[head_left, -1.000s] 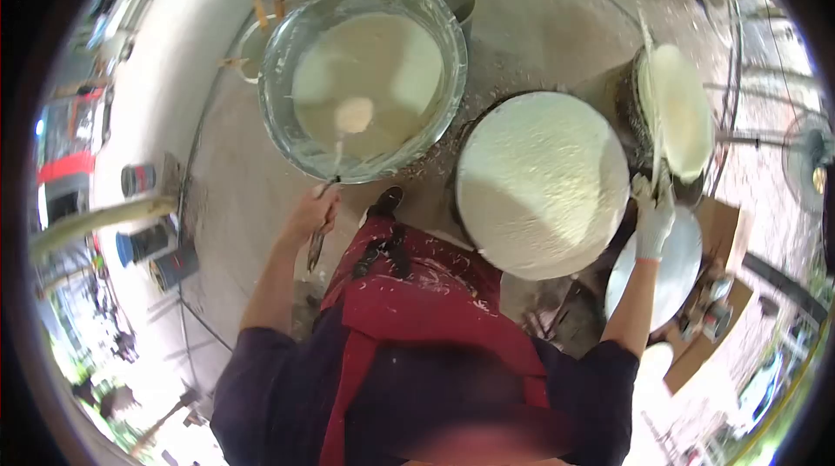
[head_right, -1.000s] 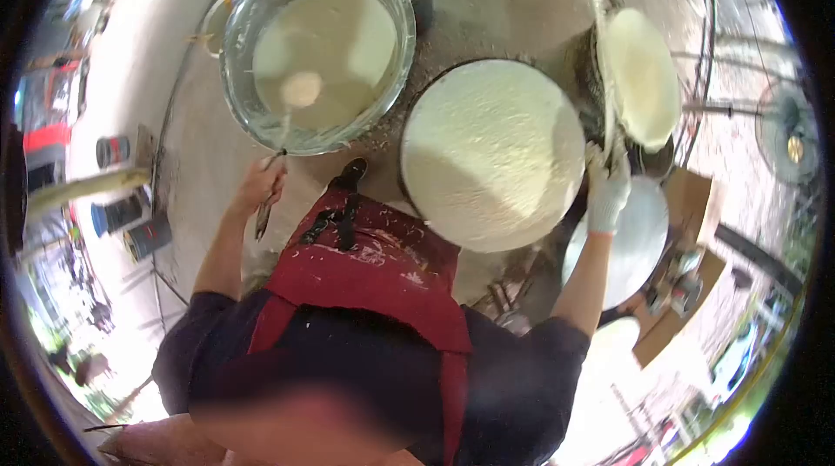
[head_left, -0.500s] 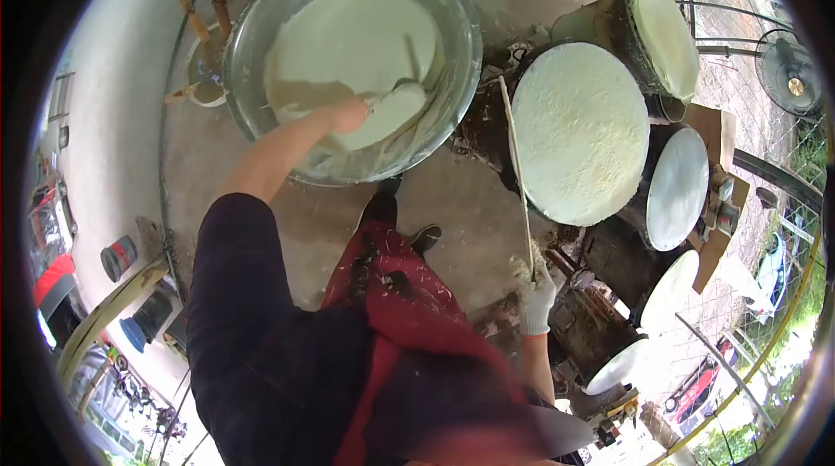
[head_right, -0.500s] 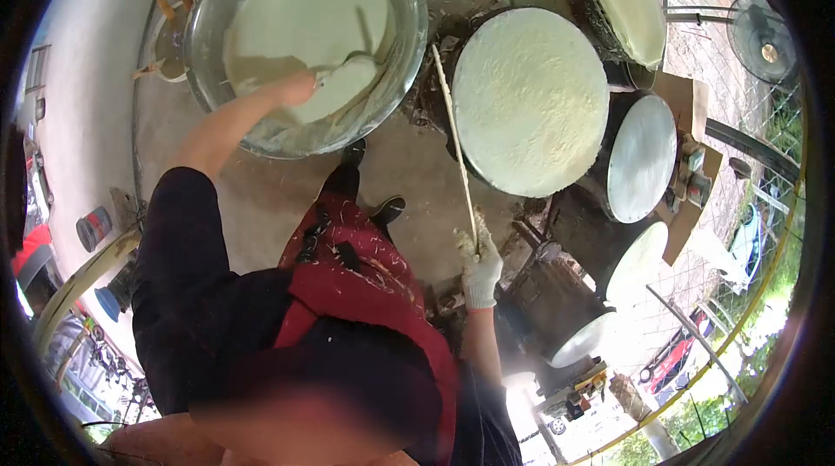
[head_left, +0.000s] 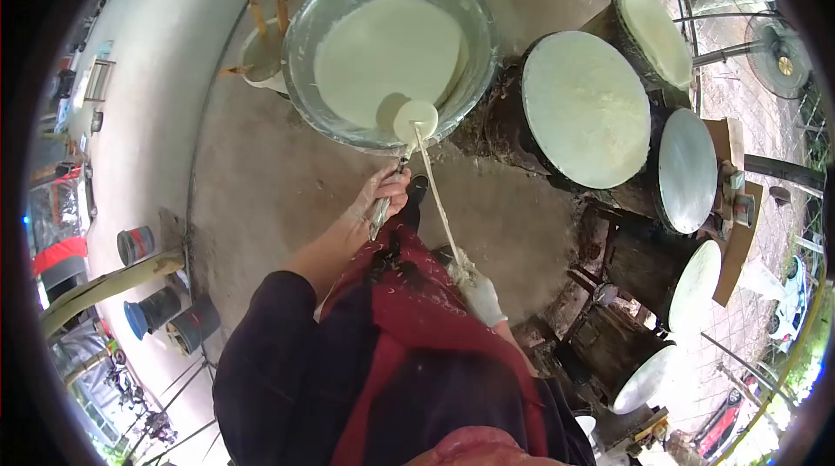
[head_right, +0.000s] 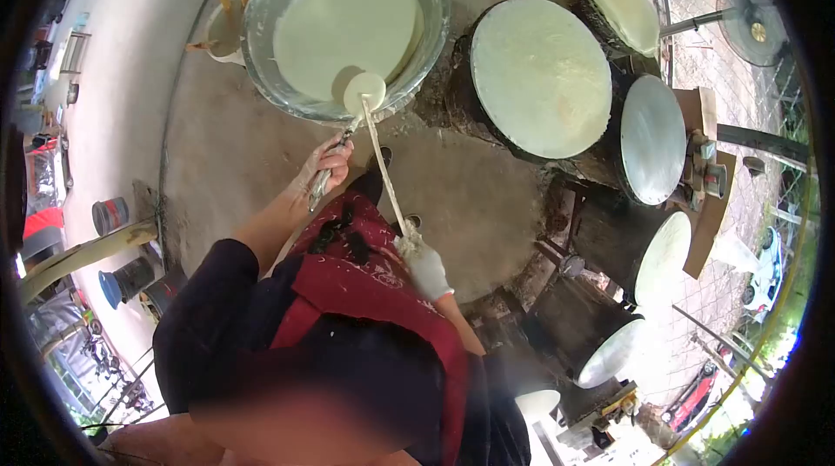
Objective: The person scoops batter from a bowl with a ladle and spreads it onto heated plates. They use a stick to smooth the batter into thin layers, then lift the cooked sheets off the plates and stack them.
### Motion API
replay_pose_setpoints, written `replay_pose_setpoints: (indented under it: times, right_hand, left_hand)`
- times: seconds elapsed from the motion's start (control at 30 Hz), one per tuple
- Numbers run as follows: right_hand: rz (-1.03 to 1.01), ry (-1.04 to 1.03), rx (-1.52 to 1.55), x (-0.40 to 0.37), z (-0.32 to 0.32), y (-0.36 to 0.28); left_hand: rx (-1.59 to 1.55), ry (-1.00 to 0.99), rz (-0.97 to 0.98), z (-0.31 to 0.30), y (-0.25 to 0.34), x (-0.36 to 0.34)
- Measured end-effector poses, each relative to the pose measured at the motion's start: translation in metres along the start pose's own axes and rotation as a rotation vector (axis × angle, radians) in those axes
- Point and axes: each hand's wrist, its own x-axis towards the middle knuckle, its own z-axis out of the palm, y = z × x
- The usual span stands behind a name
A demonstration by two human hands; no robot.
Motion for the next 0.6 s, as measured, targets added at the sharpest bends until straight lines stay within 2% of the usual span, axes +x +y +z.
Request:
replay_pose_setpoints:
  times: [0.07, 0.13, 0.2, 0.23, 0.3, 0.33, 0.37, 0.43, 0.47, 0.5, 0.57, 0.6]
  right_hand:
    - [0.242, 0.005, 0.188, -0.016, -0.011, -0.014]
    - [0.301, 0.023, 0.304, -0.027, -0.023, -0.017]
    - [0.169, 0.054, 0.257, -0.027, -0.035, -0.025]
    - [0.087, 0.141, 0.36, -0.028, -0.04, -0.033]
    - [-0.089, 0.306, 0.573, -0.029, -0.048, -0.053]
    - [-0.149, 0.39, 0.486, -0.027, -0.052, -0.06]
    - [-0.255, 0.528, 0.506, -0.021, -0.053, -0.065]
    - [-0.275, 0.676, 0.61, -0.005, -0.06, -0.067]
    - [-0.258, 0.672, 0.75, 0.005, -0.065, -0.06]
    - [-0.228, 0.664, 0.888, 0.011, -0.07, -0.053]
    - [-0.052, 0.672, 0.801, 0.016, -0.083, -0.063]
    - [0.036, 0.652, 0.769, 0.015, -0.091, -0.063]
  left_hand:
    - [-0.094, -0.079, 0.001, 0.039, -0.009, -0.024]
    - [-0.081, -0.202, -0.013, 0.091, -0.018, -0.054]
    - [0.117, -0.365, -0.033, 0.132, -0.008, -0.084]
    - [0.219, -0.444, -0.042, 0.149, -0.002, -0.097]
    - [0.439, -0.476, 0.15, 0.189, 0.006, -0.118]
    - [0.545, -0.493, 0.251, 0.204, 0.012, -0.125]
    - [0.601, -0.509, 0.258, 0.206, 0.033, -0.121]
    - [0.705, -0.542, 0.267, 0.213, 0.091, -0.091]
    - [0.677, -0.239, 0.486, 0.235, 0.096, -0.086]
    - [0.685, -0.168, 0.56, 0.252, 0.106, -0.071]
    - [0.693, -0.032, 0.702, 0.286, 0.129, -0.038]
    - [0.798, -0.012, 0.741, 0.289, 0.135, -0.032]
